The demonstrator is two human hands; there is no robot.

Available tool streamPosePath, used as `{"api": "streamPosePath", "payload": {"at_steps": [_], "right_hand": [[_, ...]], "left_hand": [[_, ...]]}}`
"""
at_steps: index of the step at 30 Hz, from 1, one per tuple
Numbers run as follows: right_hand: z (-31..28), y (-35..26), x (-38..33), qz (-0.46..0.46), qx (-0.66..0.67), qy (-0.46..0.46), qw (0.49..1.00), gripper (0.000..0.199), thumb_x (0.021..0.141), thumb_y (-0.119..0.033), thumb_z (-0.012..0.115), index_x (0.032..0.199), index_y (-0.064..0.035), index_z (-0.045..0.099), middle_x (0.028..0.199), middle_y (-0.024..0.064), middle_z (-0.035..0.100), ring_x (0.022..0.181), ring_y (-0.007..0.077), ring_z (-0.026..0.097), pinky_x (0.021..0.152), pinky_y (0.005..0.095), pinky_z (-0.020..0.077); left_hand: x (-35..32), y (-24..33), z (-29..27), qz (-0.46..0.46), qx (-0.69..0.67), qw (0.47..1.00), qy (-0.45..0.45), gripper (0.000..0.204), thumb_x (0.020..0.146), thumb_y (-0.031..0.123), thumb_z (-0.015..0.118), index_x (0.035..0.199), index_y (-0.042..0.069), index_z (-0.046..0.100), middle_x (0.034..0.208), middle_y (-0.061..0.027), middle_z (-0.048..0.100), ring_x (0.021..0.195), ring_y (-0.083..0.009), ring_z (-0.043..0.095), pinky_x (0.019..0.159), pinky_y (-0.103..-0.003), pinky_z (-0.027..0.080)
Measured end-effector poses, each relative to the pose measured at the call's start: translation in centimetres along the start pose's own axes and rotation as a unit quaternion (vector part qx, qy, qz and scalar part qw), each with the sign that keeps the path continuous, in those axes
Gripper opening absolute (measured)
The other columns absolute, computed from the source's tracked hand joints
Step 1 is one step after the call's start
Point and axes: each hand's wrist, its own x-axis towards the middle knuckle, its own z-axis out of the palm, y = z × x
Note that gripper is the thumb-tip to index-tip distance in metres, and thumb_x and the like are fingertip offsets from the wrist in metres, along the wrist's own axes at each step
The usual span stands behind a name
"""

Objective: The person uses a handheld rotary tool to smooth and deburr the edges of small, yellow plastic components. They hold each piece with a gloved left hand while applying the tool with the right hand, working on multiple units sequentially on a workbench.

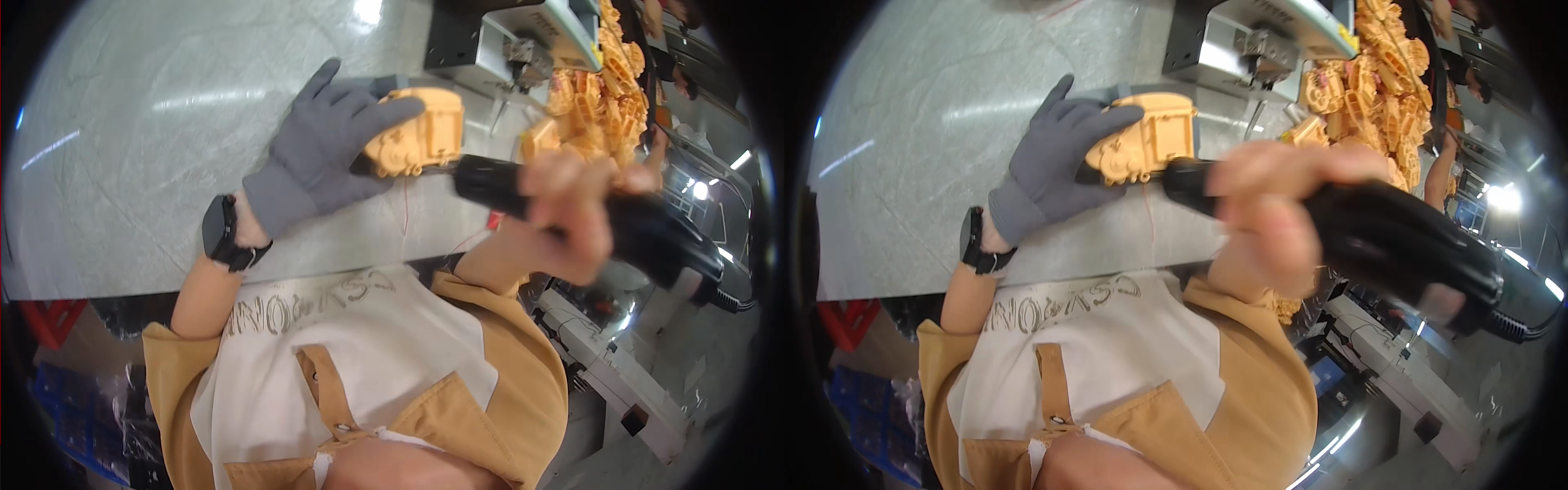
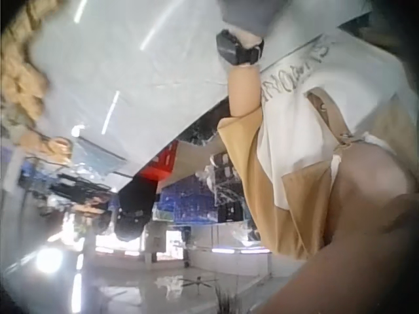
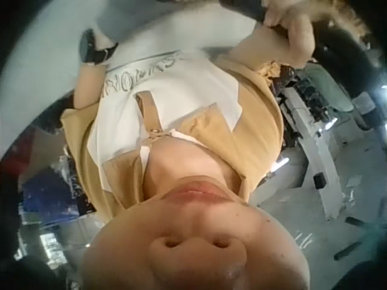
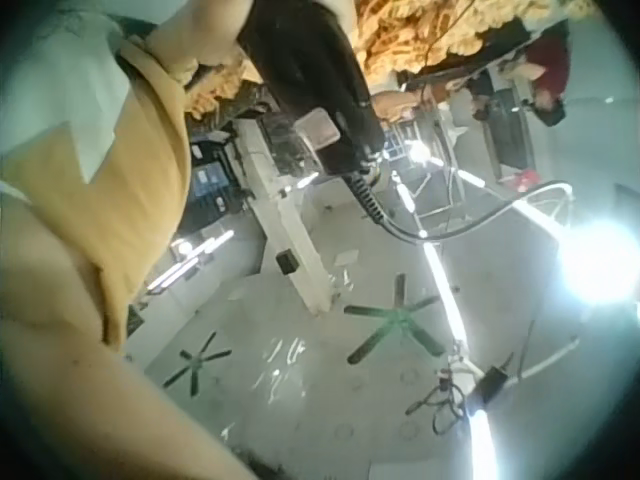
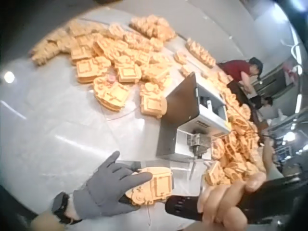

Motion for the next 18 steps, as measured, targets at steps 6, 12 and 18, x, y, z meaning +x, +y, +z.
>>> {"api": "streamPosePath", "payload": {"at_steps": [6, 12, 18], "right_hand": [[-5.6, 0.7, 7.0, -0.138, -0.213, 0.255, 0.933, 0.029, 0.064, 0.007, 0.053, 0.091, 0.0028, 0.045, 0.055, 0.0066, 0.048, 0.043, 0.0164, 0.048, 0.049, 0.0320, 0.0451], [-4.6, 1.4, 5.9, -0.063, -0.148, 0.217, 0.963, 0.031, 0.065, 0.008, 0.055, 0.095, 0.0042, 0.044, 0.056, 0.0075, 0.048, 0.042, 0.0160, 0.048, 0.046, 0.0298, 0.0443], [-0.7, -2.1, 1.0, -0.052, -0.018, 0.032, 0.998, 0.050, 0.070, 0.004, 0.049, 0.116, -0.0072, 0.032, 0.063, 0.0087, 0.048, 0.050, 0.0195, 0.048, 0.055, 0.0367, 0.0430]], "left_hand": [[0.4, 0.5, -0.4, -0.014, 0.005, 0.998, -0.057, 0.071, 0.059, 0.030, 0.074, 0.123, 0.018, 0.044, 0.099, -0.0062, 0.055, 0.107, -0.0258, 0.047, 0.106, -0.048, 0.018], [-0.1, 0.6, -0.9, 0.004, -0.026, 0.999, -0.046, 0.072, 0.061, 0.041, 0.072, 0.123, 0.017, 0.045, 0.100, -0.0072, 0.055, 0.110, -0.0267, 0.045, 0.105, -0.049, 0.017], [0.6, 0.7, -0.4, 0.003, -0.008, 1.000, -0.026, 0.070, 0.065, 0.046, 0.068, 0.124, 0.015, 0.044, 0.099, -0.0082, 0.057, 0.109, -0.0249, 0.047, 0.104, -0.049, 0.020]]}}
